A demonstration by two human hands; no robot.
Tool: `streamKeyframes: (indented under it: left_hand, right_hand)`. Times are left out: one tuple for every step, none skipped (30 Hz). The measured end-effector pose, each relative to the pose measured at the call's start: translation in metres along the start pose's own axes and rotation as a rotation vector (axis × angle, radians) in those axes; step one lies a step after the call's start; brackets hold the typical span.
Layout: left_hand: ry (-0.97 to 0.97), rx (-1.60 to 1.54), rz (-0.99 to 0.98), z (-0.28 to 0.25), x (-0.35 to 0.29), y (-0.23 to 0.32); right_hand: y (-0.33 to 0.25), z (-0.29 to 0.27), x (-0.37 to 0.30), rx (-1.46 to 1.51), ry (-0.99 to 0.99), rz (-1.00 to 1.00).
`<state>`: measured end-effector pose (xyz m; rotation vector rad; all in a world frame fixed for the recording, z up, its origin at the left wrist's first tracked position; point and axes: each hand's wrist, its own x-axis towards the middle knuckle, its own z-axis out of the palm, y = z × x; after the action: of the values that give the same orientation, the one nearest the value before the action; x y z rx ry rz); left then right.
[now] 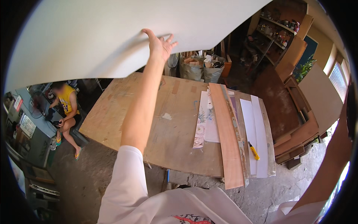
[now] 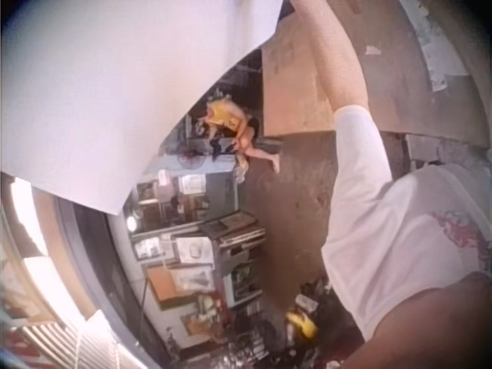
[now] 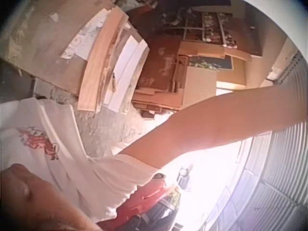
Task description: The person cuts a large white board into smaller pieces using a utility knife and a wooden straightedge on a workbench. After cutting, the person walks into a shop and measures a framed artwork with a tape measure.
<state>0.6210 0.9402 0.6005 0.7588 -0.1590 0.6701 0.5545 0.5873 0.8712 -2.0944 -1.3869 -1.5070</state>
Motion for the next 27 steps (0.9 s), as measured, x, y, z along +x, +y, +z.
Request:
streamKeyframes:
  left_hand:
    - [-0.024,-0.04,-0.019,0.002,0.008,0.015]
    - [-0.014,-0.077,-0.047,0.003,0.012,0.024]
    - [0.029,-0.174,-0.059,0.005,0.014,0.032]
    - [-0.031,-0.136,-0.026,0.004,0.011,0.036]
    - [-0.074,-0.095,0.005,0.0,0.006,0.039]
    - [-0.107,-0.051,0.033,-0.005,0.0,0.042]
    - [-0.21,-0.061,0.017,-0.014,-0.009,0.043]
    - [-0.214,-0.17,-0.001,-0.027,-0.021,0.041]
    - [-0.2,-0.278,-0.02,-0.045,-0.038,0.036]
    - [-0.269,-0.387,-0.027,-0.067,-0.058,0.03]
    - [-0.14,-0.086,0.126,-0.096,-0.091,0.018]
    - [0.012,0.178,0.232,-0.12,-0.12,0.007]
    - [0.081,0.373,0.319,-0.146,-0.158,-0.003]
    - [0.211,0.365,0.301,-0.169,-0.205,-0.014]
    - [0.332,0.312,0.253,-0.185,-0.25,-0.025]
    - [0.449,0.222,0.195,-0.197,-0.298,-0.037]
    - [0.543,0.118,0.142,-0.207,-0.339,-0.046]
    - [0.608,-0.027,0.101,-0.212,-0.382,-0.055]
    - [0.609,-0.163,0.094,-0.214,-0.422,-0.066]
    - [0.617,-0.409,0.078,-0.216,-0.456,-0.077]
    - [0.676,-0.636,0.067,-0.218,-0.489,-0.087]
    - [0.654,-0.624,0.046,-0.225,-0.513,-0.1]
    - [0.718,-0.629,0.021,-0.232,-0.536,-0.115]
    - [0.696,-0.619,0.006,-0.242,-0.559,-0.129]
    - [0.911,-0.487,-0.109,-0.257,-0.573,-0.142]
    - [1.033,-0.333,-0.216,-0.277,-0.579,-0.158]
    - [1.199,-0.174,-0.343,-0.293,-0.588,-0.172]
  right_hand:
    - [-0.003,0.003,-0.006,0.014,0.048,-0.012]
    - [-0.007,0.009,-0.01,0.023,0.112,-0.03]
    - [-0.013,0.016,-0.016,0.035,0.178,-0.052]
    - [-0.019,0.024,-0.021,0.048,0.247,-0.073]
    - [-0.027,0.033,-0.032,0.068,0.328,-0.105]
    - [-0.036,0.044,-0.042,0.09,0.399,-0.138]
    - [-0.047,0.057,-0.058,0.119,0.444,-0.164]
    - [-0.061,0.071,-0.081,0.132,0.445,-0.188]
    - [-0.079,0.086,-0.111,0.164,0.386,-0.204]
    - [-0.102,0.097,-0.146,0.101,0.256,-0.196]
    - [-0.127,0.11,-0.177,0.171,0.199,-0.166]
    - [-0.155,0.121,-0.208,0.223,0.188,-0.151]
    - [-0.181,0.13,-0.236,0.288,0.173,-0.126]
    - [-0.203,0.136,-0.265,0.326,0.076,-0.129]
    - [-0.225,0.144,-0.293,0.358,-0.012,-0.088]
    - [-0.246,0.153,-0.322,0.471,-0.116,-0.038]
    - [-0.266,0.164,-0.351,0.557,-0.23,-0.007]
    - [-0.287,0.175,-0.381,0.598,-0.283,0.017]
    - [-0.308,0.187,-0.411,0.643,-0.384,0.04]
    - [-0.328,0.2,-0.439,0.663,-0.414,0.039]
    - [-0.348,0.213,-0.466,0.687,-0.481,0.032]
    - [-0.365,0.224,-0.493,0.714,-0.551,0.032]
    - [-0.378,0.234,-0.517,0.739,-0.651,-0.002]
    - [-0.386,0.244,-0.538,0.763,-0.753,-0.033]
    - [-0.389,0.25,-0.555,0.761,-0.937,-0.087]
    - [-0.388,0.253,-0.569,0.855,-0.989,-0.107]
    - [-0.384,0.255,-0.578,0.929,-1.13,-0.15]
